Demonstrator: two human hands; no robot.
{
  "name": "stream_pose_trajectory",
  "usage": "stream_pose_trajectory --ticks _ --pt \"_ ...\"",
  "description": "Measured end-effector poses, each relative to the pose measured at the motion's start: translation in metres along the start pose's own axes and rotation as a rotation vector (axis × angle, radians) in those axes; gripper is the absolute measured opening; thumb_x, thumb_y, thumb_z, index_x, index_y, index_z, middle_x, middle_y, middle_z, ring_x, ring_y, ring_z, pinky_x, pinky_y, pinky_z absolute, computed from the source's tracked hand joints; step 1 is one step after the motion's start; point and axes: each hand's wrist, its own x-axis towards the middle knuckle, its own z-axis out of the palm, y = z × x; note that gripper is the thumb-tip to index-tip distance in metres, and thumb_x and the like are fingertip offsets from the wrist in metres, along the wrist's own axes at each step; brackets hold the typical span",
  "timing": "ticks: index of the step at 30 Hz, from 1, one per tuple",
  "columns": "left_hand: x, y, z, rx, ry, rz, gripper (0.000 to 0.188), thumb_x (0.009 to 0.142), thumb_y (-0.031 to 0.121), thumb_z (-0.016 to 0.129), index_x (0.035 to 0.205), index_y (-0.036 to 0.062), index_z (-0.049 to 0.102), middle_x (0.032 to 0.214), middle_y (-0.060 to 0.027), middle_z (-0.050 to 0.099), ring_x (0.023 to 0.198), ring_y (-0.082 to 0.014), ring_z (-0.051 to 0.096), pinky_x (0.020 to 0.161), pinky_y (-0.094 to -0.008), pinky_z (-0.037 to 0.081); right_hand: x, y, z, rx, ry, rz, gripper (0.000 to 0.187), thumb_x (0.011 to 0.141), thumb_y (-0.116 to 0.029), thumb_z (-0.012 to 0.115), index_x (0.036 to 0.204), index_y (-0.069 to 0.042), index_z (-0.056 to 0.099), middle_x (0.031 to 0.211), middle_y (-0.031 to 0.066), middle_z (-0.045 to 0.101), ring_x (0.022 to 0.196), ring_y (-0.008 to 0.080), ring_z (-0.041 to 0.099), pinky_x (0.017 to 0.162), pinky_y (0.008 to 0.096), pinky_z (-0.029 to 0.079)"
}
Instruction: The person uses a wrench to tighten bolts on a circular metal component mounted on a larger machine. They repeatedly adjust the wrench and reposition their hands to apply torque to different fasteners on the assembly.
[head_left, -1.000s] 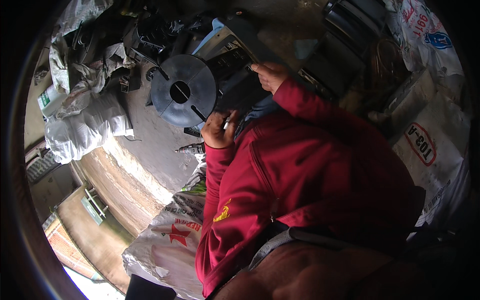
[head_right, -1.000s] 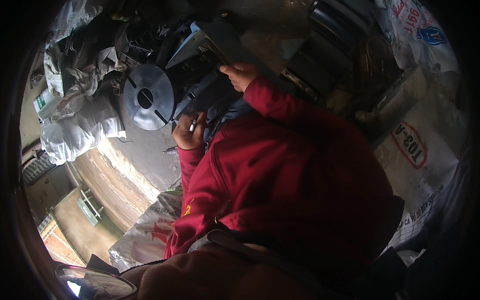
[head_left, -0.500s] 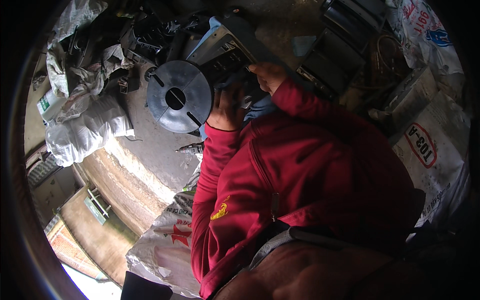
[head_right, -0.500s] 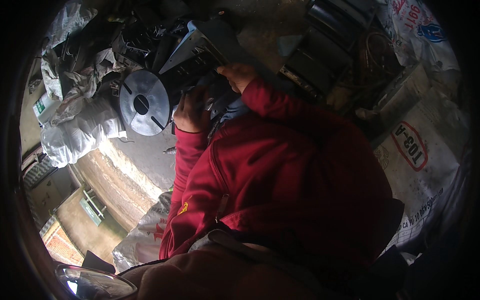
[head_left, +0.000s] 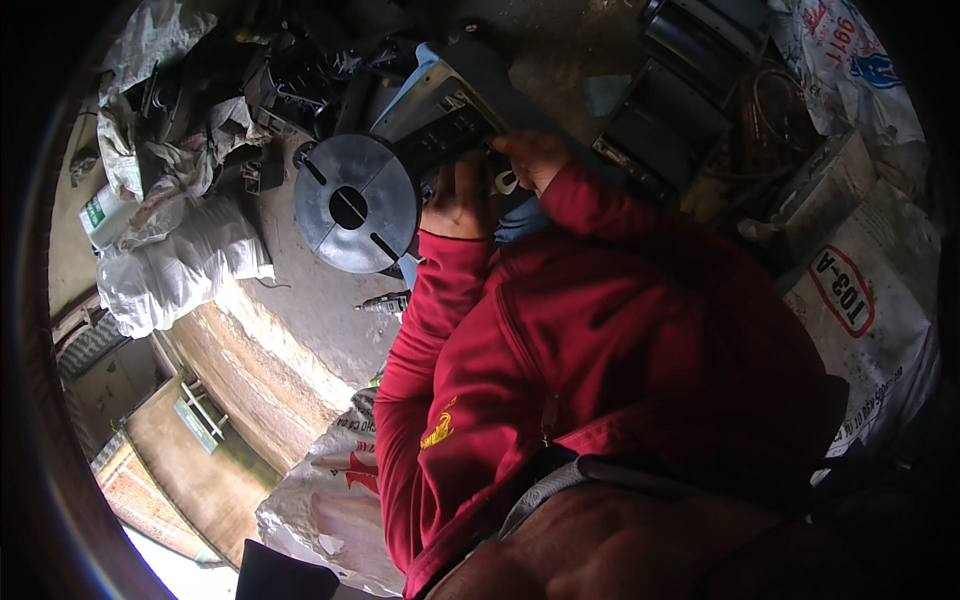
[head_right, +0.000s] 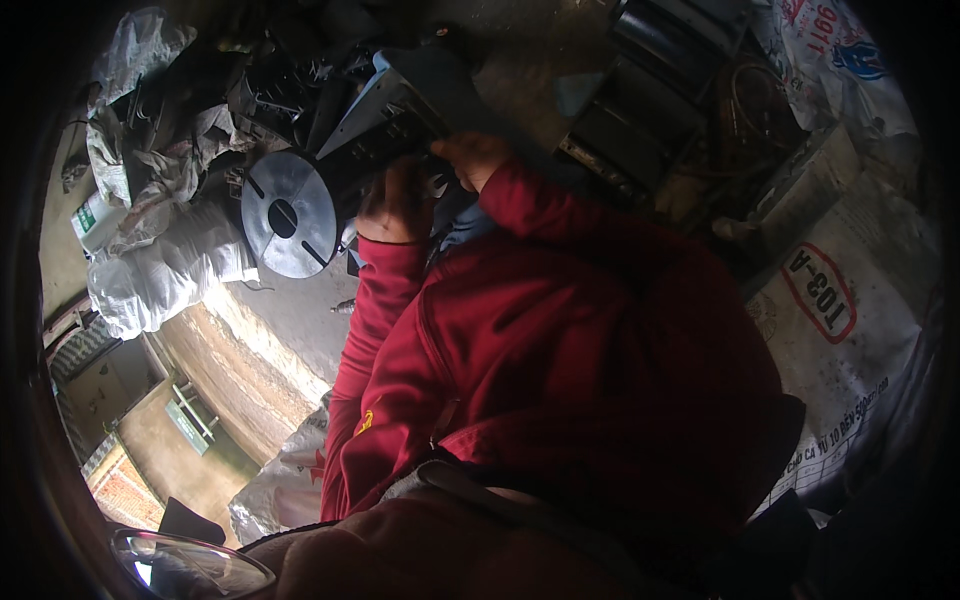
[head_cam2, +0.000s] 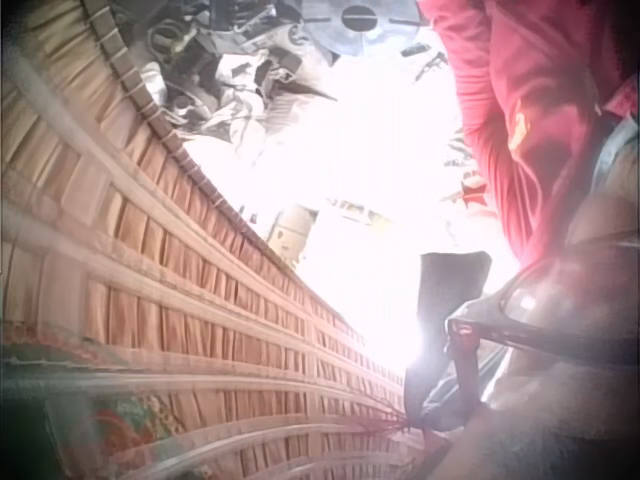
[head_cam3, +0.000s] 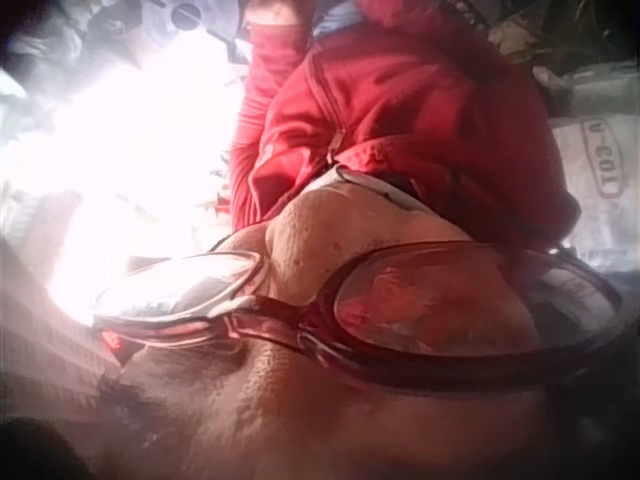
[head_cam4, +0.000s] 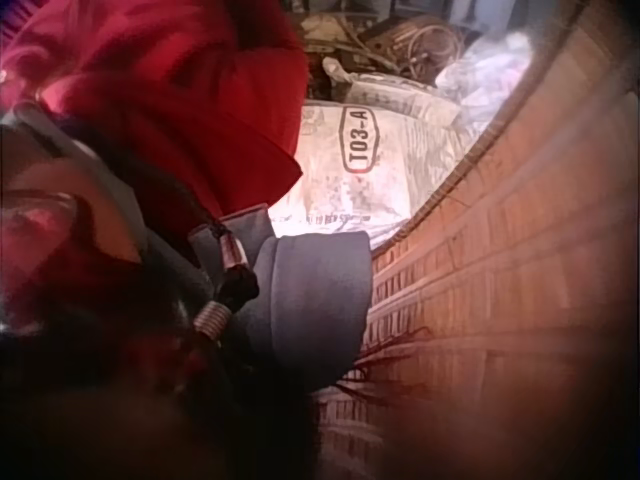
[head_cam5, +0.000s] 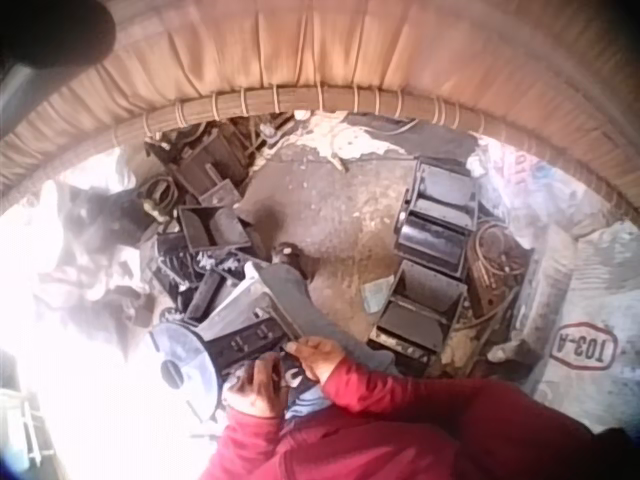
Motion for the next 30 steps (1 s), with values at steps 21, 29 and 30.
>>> stream_pose_trajectory --ticks 21,29,30 --pt "0.016 0.008 0.016 0.127 -0.055 0.082 0.009 0.080 0.019 0.063 0.085 0.0146 0.057 0.070 -0.0057 0.059 0.059 -0.0276 0.063 0.047 -0.0381 0.049 0.009 0.018 0.003 0.273 0.091 0.142 0.009 0.090 -0.012 0.060 0.092 -0.004 0.066 0.061 -0.0022 0.056 0.042 0.0047 0.042 0.037 0.0216 0.027" --pt "0.008 -0.002 0.017 0.008 0.068 0.053 0.029 0.083 0.019 0.068 0.111 0.0139 0.061 0.085 -0.0084 0.067 0.066 -0.0281 0.067 0.053 -0.0360 0.052 0.009 0.019 0.004 0.094 0.032 0.065 0.019 0.089 -0.023 0.064 0.081 -0.007 0.062 0.057 -0.0026 0.051 0.040 0.0051 0.040 0.037 0.0225 0.026" --pt "0.010 -0.004 0.017 -0.073 0.104 0.086 0.030 0.084 0.022 0.068 0.111 0.0115 0.061 0.085 -0.0089 0.068 0.063 -0.0272 0.066 0.055 -0.0341 0.052 0.009 0.017 0.004 0.124 0.026 0.070 0.019 0.088 -0.024 0.065 0.080 -0.007 0.061 0.056 -0.0027 0.051 0.040 0.0051 0.040 0.037 0.0224 0.025"
